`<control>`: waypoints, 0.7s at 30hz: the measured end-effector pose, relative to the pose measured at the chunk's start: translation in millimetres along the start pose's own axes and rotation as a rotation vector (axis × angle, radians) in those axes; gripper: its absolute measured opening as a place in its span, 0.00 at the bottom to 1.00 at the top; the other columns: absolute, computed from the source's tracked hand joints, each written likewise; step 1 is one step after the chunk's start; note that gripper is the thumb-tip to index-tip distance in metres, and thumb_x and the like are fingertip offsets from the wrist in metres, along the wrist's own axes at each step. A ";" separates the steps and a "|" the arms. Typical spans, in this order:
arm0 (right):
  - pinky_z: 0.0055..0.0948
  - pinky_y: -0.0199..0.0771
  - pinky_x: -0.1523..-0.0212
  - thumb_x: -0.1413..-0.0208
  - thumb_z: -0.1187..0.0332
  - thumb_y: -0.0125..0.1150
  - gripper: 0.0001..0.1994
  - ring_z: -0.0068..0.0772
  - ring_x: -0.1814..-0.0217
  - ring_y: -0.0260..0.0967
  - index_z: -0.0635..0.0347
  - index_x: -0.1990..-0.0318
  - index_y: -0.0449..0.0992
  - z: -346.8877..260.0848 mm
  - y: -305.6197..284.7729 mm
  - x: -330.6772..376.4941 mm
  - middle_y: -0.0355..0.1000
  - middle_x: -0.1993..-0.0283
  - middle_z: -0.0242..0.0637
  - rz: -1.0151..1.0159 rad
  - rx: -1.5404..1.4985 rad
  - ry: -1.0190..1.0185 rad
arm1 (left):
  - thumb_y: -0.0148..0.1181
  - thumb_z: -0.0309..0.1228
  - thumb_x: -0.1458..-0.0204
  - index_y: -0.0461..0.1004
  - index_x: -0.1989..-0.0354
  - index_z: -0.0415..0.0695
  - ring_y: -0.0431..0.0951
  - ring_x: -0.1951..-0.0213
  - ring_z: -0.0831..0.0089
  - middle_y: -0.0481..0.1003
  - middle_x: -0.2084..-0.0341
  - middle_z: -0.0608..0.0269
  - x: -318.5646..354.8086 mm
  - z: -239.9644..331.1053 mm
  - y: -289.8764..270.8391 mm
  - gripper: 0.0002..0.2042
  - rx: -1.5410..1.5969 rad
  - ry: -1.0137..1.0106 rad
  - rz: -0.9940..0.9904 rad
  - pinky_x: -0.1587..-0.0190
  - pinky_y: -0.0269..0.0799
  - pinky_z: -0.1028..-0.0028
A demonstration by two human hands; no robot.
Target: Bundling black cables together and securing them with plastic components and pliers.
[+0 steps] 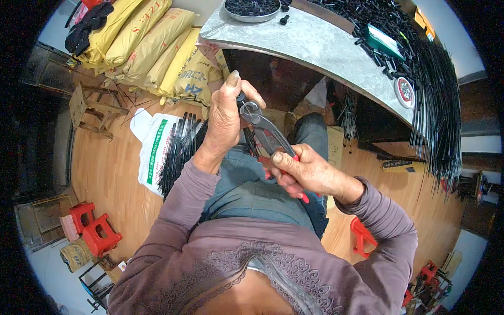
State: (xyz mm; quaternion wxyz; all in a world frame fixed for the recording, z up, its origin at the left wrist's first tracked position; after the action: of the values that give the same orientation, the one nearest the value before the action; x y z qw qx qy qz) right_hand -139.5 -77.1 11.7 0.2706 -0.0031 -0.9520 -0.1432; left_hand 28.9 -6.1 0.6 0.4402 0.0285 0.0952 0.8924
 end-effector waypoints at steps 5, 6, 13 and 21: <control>0.21 0.62 0.82 0.37 0.50 0.48 0.23 0.21 0.84 0.60 0.65 0.69 0.69 1.8 -10.0 2.7 0.62 0.83 0.30 -0.238 -0.267 0.012 | 0.35 0.57 0.40 0.73 0.82 0.41 0.62 0.85 0.85 0.65 0.88 0.70 -2.4 -0.9 7.4 0.33 0.055 -0.020 -0.022 0.83 0.53 0.83; 0.21 0.62 0.82 0.37 0.50 0.48 0.23 0.21 0.84 0.60 0.65 0.69 0.69 3.3 -12.2 3.8 0.62 0.83 0.30 -0.224 -0.274 0.004 | 0.35 0.57 0.40 0.73 0.82 0.41 0.62 0.85 0.85 0.65 0.88 0.70 -3.8 -1.1 11.4 0.33 0.056 -0.021 -0.039 0.83 0.53 0.83; 0.39 0.69 0.63 0.57 0.76 0.64 0.15 0.51 0.63 0.70 0.60 0.59 0.74 -25.1 -104.9 39.2 0.72 0.66 0.45 0.923 1.467 -0.696 | 0.29 0.46 0.34 0.73 0.74 0.34 0.52 0.89 0.85 0.55 0.92 0.73 -15.0 -10.2 9.3 0.31 0.104 0.221 0.018 0.86 0.46 0.81; 0.45 0.70 0.60 0.47 0.57 0.59 0.14 0.53 0.60 0.73 0.56 0.58 0.78 -44.0 -281.3 127.2 0.75 0.65 0.49 1.680 1.207 -0.026 | 0.32 0.49 0.35 0.70 0.73 0.35 0.49 0.89 0.84 0.54 0.91 0.72 -21.4 8.2 35.6 0.29 0.207 0.100 0.043 0.85 0.45 0.81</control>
State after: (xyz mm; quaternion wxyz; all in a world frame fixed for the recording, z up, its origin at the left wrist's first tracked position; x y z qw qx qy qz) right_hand -248.8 -368.0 36.9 0.2293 -0.5319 -0.5590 0.5933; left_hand 15.3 -43.0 16.3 0.4101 0.0314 0.2081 0.8874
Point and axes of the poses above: each hand's wrist, its own x-axis away from the middle knuckle, its own y-axis out of the palm, z = x × y, the point moved 3 cm from there along -x, towards the middle knuckle
